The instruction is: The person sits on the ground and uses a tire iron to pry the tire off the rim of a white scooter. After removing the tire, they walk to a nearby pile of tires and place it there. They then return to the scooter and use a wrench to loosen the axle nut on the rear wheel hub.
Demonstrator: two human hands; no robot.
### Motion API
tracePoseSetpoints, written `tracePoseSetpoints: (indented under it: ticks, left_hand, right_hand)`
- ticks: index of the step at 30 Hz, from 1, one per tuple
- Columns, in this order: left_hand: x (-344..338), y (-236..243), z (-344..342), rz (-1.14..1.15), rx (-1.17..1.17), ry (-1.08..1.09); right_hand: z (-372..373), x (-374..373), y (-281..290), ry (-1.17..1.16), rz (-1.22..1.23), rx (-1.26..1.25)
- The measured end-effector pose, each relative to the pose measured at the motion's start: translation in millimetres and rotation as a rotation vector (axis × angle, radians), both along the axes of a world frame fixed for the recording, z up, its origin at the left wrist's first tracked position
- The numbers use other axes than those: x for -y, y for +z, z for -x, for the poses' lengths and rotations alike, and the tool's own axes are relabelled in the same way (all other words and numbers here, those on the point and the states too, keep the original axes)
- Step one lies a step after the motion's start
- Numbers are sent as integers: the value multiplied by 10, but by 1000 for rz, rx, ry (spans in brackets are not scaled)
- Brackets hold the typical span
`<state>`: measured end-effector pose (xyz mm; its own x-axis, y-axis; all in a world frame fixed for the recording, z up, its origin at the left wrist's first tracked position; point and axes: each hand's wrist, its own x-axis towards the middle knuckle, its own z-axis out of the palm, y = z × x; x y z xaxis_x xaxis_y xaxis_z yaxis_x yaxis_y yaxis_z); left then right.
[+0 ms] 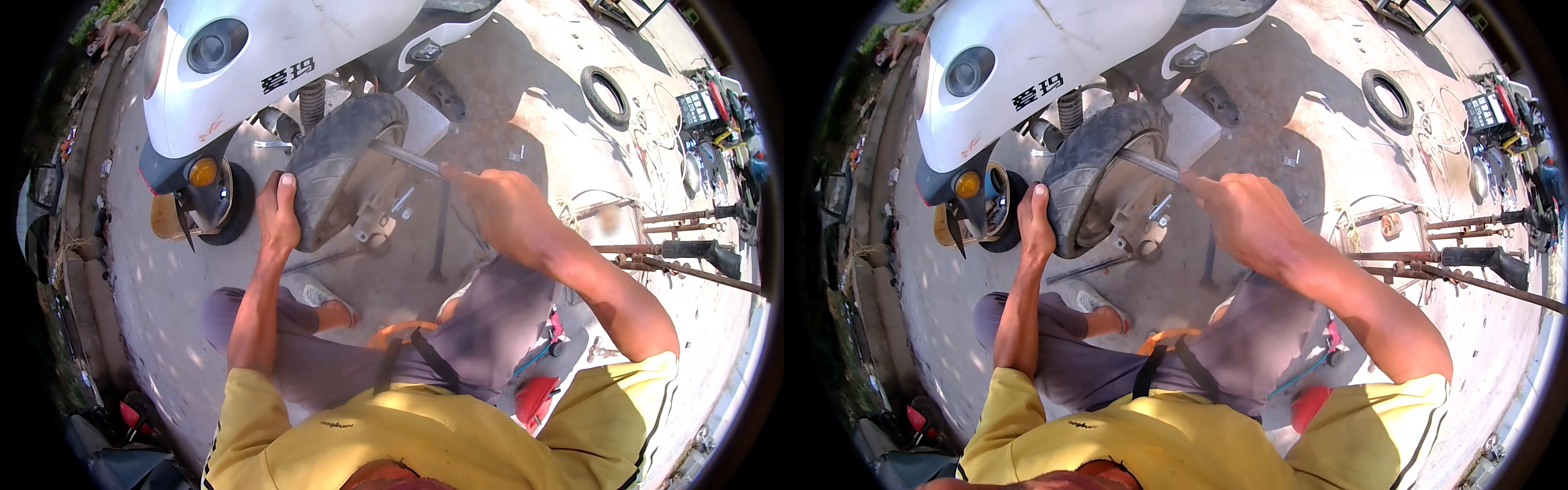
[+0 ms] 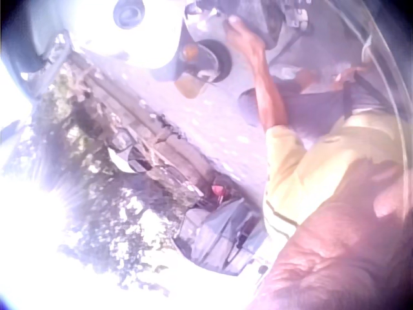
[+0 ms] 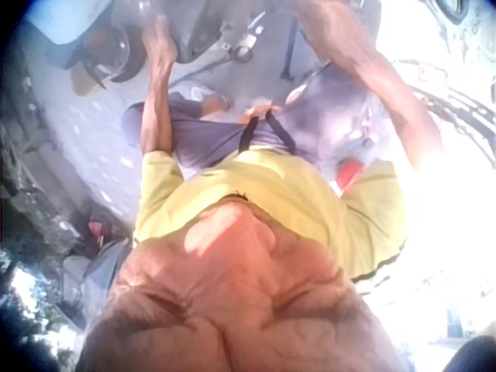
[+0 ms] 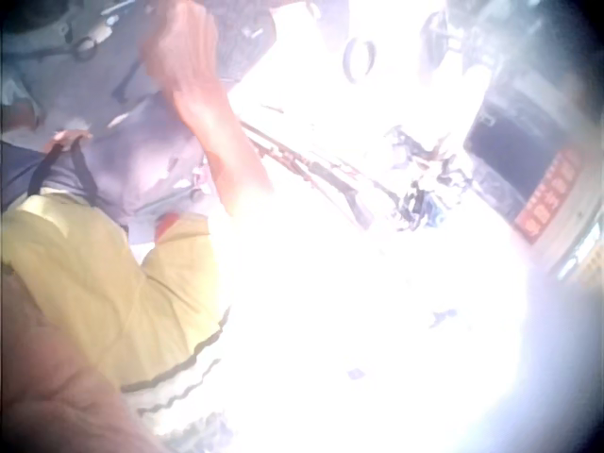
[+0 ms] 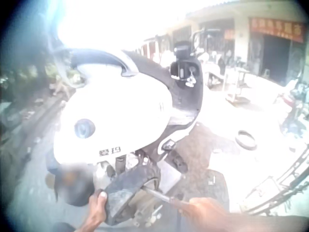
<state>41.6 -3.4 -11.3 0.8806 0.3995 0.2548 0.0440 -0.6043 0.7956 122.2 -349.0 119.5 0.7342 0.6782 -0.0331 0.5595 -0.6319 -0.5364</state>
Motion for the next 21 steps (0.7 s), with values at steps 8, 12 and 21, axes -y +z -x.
tracePoseSetpoints:
  ticks: [8, 12, 21]
  left_hand:
    - [26, 26, 15, 11, 25, 28]
    - [-11, 21, 0, 3, 37, 10]
    - [-38, -15, 104, -17, 29, 45]
  right_hand:
    - [-608, -370, 651, 144, 288, -101]
    - [-234, -76, -42, -48, -52, -158]
    - [-332, -192, 186, 74, -21, -137]
